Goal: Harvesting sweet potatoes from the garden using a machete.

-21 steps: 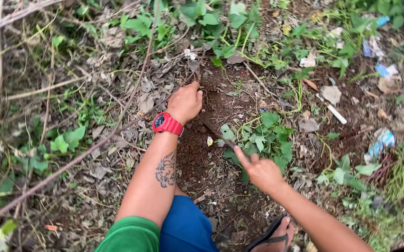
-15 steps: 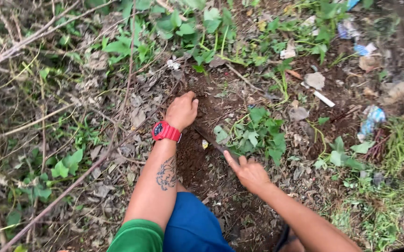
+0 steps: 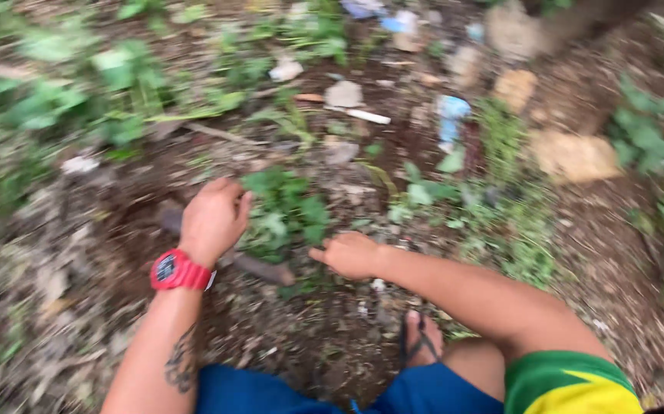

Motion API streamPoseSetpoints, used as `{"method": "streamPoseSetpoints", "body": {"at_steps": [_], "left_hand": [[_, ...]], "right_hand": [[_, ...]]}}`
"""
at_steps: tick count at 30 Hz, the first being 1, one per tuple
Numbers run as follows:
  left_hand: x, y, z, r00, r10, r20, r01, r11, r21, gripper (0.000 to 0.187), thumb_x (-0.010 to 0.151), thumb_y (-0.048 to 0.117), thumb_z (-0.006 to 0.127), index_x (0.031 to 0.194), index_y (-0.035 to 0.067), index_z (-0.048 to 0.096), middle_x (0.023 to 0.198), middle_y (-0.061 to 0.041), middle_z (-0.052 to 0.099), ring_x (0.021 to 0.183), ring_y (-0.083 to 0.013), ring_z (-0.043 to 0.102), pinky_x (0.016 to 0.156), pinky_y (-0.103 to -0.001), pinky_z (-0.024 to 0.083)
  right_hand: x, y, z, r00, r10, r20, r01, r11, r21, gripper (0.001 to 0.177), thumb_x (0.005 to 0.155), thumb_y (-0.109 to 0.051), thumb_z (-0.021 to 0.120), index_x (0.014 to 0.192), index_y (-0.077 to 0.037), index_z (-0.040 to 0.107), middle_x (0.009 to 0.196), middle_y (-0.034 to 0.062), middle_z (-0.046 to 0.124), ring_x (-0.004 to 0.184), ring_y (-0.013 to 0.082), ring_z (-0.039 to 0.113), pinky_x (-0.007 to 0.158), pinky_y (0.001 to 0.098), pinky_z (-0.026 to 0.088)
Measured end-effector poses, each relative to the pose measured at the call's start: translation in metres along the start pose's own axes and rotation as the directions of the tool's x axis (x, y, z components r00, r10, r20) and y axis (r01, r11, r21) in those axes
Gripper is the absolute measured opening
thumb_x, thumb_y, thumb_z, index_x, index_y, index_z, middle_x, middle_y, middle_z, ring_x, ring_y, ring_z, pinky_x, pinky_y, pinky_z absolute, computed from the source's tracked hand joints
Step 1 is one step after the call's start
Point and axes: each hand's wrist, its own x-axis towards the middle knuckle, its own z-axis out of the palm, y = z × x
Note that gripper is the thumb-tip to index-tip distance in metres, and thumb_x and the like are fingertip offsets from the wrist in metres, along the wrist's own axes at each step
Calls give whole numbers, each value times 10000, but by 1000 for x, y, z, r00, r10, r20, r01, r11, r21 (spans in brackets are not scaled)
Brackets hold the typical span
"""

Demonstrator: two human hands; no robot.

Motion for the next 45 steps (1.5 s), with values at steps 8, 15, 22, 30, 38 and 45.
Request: {"method": "streamPoseSetpoints", "body": {"at_steps": [8, 15, 22, 30, 38, 45], "left_hand": [[34, 121, 97, 980, 129, 148, -131, 991, 7, 216, 894, 252, 677, 843, 43, 663, 890, -144, 670, 859, -350, 668, 732, -475, 556], [56, 208, 171, 946, 49, 321, -15, 994, -106, 207, 915, 253, 644, 949, 52, 684, 974, -114, 694, 852, -296, 699, 758, -424, 586], [46, 218, 193, 966, 40, 255, 3, 986, -166, 232, 897, 236, 665, 984, 24, 698, 1097, -119, 713, 902, -304, 719, 799, -414, 588], [40, 224, 207, 931, -108, 349, 166, 976, -143, 244, 899, 259, 661, 968, 29, 701, 1153, -97, 704, 850, -283, 730, 791, -399, 595], [64, 254, 244, 908, -44, 416, 122, 979, -162, 221, 915, 234, 632, 973, 34, 708, 1139, -93, 696, 779, -242, 720, 715, -384, 608], [72, 270, 260, 931, 48, 362, 37, 974, -225, 215, 914, 225, 649, 971, 29, 714, 1144, -110, 691, 741, -235, 718, 690, -387, 605]], "right_hand": [[-122, 190, 86, 845, 466, -262, -367, 862, 348, 246, 1042, -254, 555, 1108, -50, 675, 797, 146, 689, 691, 303, 707, 679, 459, 603], [-147, 337, 130, 191, 929, -317, -588, 367, 721, 482, 949, -262, 687, 1367, -62, 554, 1251, 226, 543, 1057, 365, 609, 907, 504, 548], [-146, 388, 105, 51, 983, -177, -633, 169, 755, 1062, 747, -522, 875, 1552, -115, 316, 1577, 293, 166, 1432, 506, 213, 1110, 647, 281], [-138, 430, 109, 128, 977, 170, -713, -28, 701, 1170, 724, -435, 847, 1634, -218, 144, 1631, 273, 146, 1450, 499, 247, 1088, 637, 392], [-146, 428, 101, 175, 959, 224, -729, -26, 684, 1217, 711, -553, 862, 1622, -246, 116, 1600, 259, 190, 1422, 471, 300, 1058, 599, 447], [-143, 443, 118, 197, 966, 166, -757, 42, 652, 1205, 720, -495, 880, 1636, -185, 160, 1559, 281, 263, 1355, 473, 380, 1022, 554, 488]]}}
